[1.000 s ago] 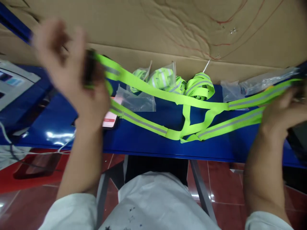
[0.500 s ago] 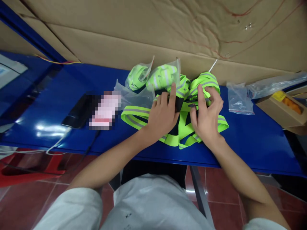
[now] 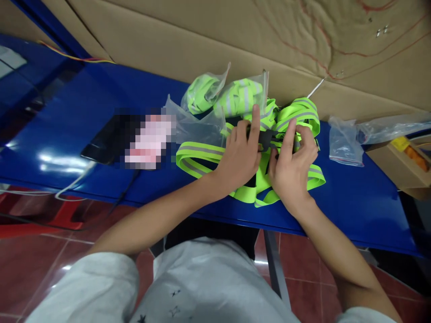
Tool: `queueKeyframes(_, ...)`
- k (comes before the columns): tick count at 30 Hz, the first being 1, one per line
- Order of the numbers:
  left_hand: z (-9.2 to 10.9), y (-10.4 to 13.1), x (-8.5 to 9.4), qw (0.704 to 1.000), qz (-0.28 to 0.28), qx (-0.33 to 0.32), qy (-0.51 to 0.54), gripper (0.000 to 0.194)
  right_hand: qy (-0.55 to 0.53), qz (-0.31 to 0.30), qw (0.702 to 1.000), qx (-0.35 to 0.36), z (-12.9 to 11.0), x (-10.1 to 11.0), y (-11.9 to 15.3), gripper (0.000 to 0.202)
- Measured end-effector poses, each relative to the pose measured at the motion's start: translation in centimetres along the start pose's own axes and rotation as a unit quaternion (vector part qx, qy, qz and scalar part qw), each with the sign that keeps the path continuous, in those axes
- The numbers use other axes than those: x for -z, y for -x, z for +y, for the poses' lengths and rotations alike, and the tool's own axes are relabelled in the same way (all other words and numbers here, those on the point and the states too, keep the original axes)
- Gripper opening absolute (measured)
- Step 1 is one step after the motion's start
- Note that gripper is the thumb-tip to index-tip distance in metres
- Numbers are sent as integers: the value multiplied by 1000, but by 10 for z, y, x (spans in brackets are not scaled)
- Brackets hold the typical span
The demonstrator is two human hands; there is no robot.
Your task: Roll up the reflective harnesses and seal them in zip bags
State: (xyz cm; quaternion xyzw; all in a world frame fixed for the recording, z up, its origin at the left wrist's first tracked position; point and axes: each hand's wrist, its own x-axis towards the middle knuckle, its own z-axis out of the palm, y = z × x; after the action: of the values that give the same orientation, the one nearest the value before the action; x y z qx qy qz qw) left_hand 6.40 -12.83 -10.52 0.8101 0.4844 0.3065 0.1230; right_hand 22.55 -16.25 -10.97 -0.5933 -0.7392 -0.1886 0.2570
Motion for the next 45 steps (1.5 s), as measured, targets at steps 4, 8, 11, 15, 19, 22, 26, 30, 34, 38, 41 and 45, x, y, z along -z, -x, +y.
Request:
queueKeyframes(4,4,2,-2,1000,-4,-9,19,78,-9,13,999,37,-3,-1,0,81)
queueKeyframes(8,5,2,4,999,-5,-10,38,68,-65,-23,996,63,-6,0,1,84)
queueKeyframes(11,-2,-2,19,999,-16,-15,35,70,-156,-48,984,66,8,2,-4,90)
queueKeyframes(15,-12,-12,43,995,-30,-58,70,76,-311,-107,943,51,40,12,-16,94)
queueKeyframes(19,-7,-25,66,977,-36,-102,185,85,-391,-168,905,17,48,34,-32,83)
queueKeyframes(22,5,-36,90,960,-22,-114,255,85,-459,-179,870,-21,34,53,-48,78)
queueKeyframes(26,10,-45,109,901,-106,-90,410,98,-627,-168,756,-90,18,73,-69,27)
queueKeyframes(30,4,-49,97,773,-168,-97,604,111,-734,-204,635,-128,10,80,-89,20)
queueKeyframes(34,1,-54,88,841,-123,-46,525,81,-748,-178,629,-116,8,84,-104,25)
queueKeyframes(38,-9,-62,88,828,-117,-52,546,78,-711,-217,661,-106,17,92,-109,32)
queueKeyframes(41,-21,-63,76,782,-156,-26,603,85,-693,-282,654,-112,26,92,-107,30)
queueKeyframes(45,-24,-58,56,739,-178,-15,650,87,-756,-250,592,-125,29,84,-108,27)
